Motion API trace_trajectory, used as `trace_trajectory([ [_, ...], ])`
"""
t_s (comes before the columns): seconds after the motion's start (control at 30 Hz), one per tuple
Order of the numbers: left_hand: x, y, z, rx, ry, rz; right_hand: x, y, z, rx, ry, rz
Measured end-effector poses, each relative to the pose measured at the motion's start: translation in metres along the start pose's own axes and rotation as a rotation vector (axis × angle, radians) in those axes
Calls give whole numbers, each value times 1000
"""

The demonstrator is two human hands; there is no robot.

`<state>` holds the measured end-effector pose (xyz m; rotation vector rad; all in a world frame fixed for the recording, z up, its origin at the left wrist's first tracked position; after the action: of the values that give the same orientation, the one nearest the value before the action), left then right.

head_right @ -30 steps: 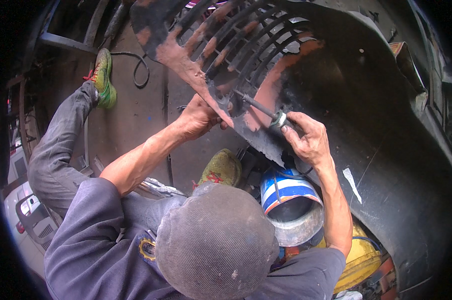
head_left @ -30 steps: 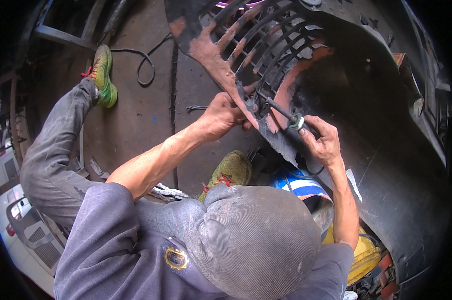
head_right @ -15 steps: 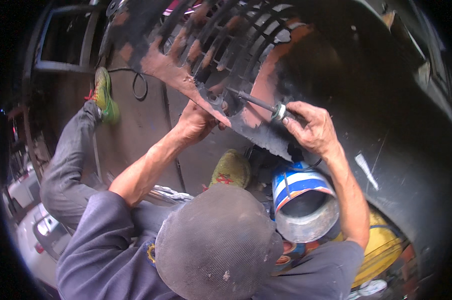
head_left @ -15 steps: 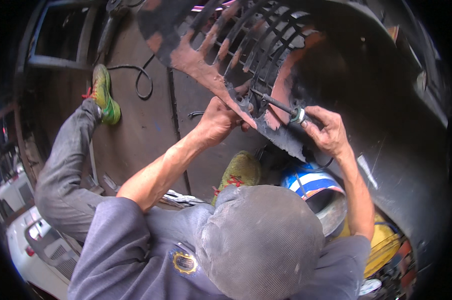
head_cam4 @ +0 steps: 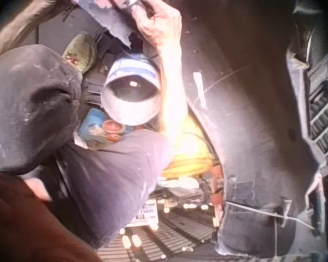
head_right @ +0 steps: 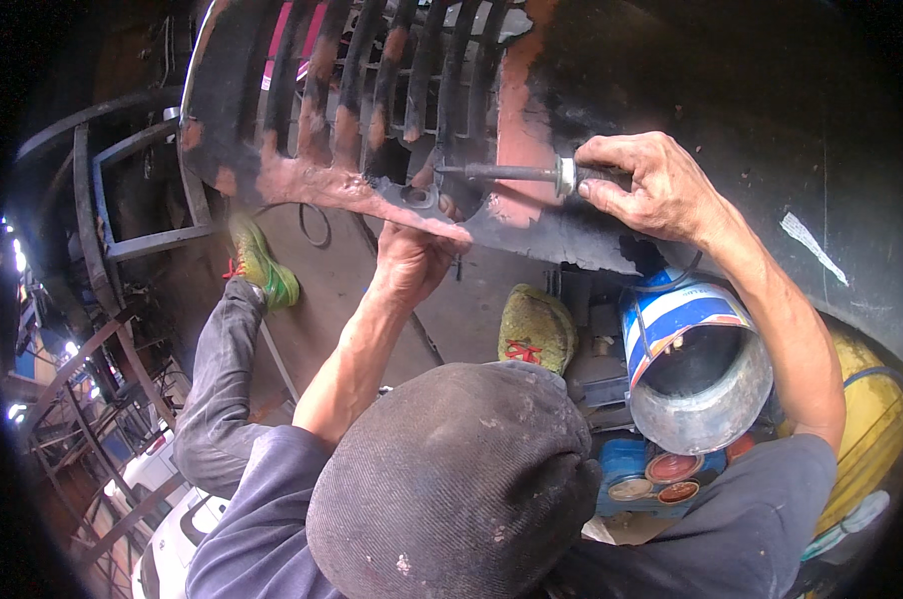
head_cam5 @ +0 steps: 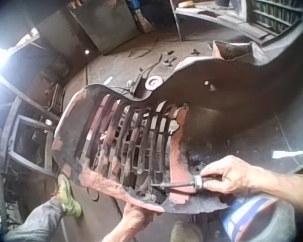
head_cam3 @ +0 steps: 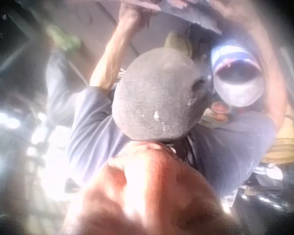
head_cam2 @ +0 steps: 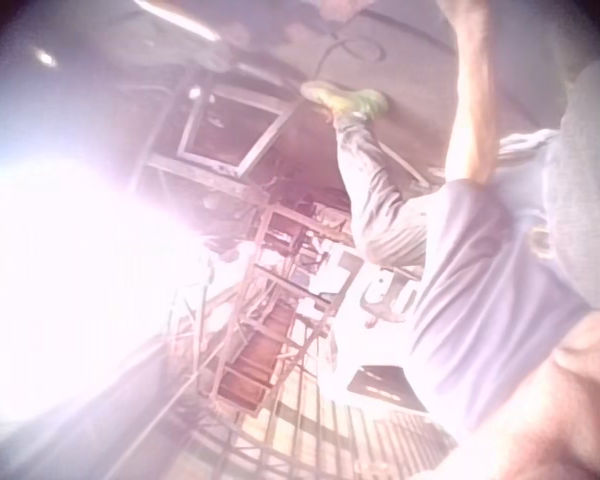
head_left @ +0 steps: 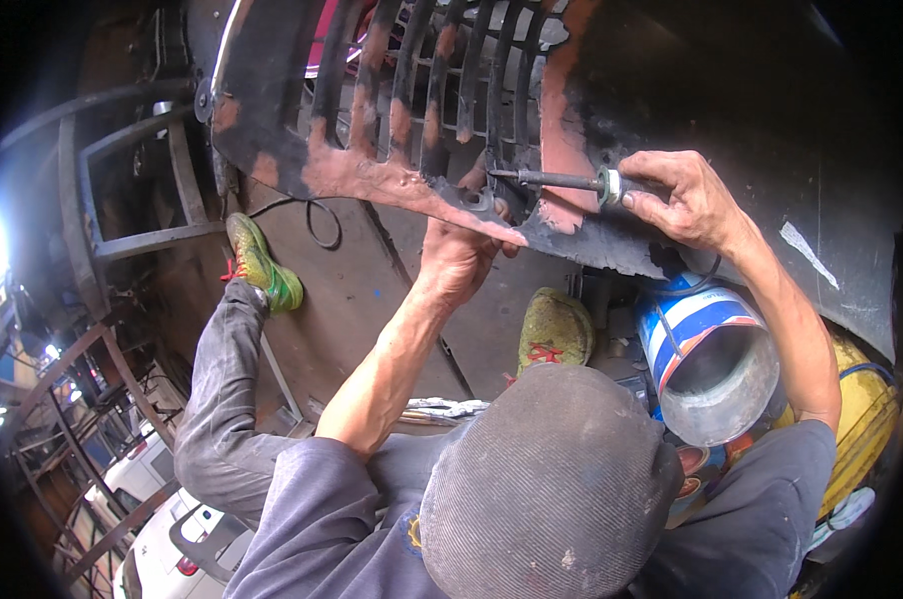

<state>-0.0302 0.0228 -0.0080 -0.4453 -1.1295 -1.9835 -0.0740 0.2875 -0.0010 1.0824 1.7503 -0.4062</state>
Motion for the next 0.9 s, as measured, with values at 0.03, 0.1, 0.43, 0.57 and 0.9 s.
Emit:
trace_trajectory([
  [0.03, 1, 0, 0, -3, 3, 3, 0, 0, 1, 11, 5, -8],
  [0.1, 1, 1, 1, -8, 12, 10, 0, -1, 2, 30, 16, -23],
  [0.43, 1, 0, 3, 3, -8, 0, -3, -3, 2, -5, -5, -18],
  [0.57, 0, 0, 0, -16, -18, -4, -1, -3, 2, 3, 1, -12],
  [0.9, -1, -1, -2, -45, 19, 5, -4, -2, 0, -29, 1, 26],
])
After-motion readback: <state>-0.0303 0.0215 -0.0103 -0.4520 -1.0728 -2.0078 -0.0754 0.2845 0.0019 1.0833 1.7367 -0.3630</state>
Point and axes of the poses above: each hand's wrist, its own y-axis away from the middle knuckle, its own z-axis out of the palm, x = y × z, the point moved 4 cm from there along -y, towards the middle knuckle, and after that the axes turned 4 degrees about -x, right-handed, at the moved point
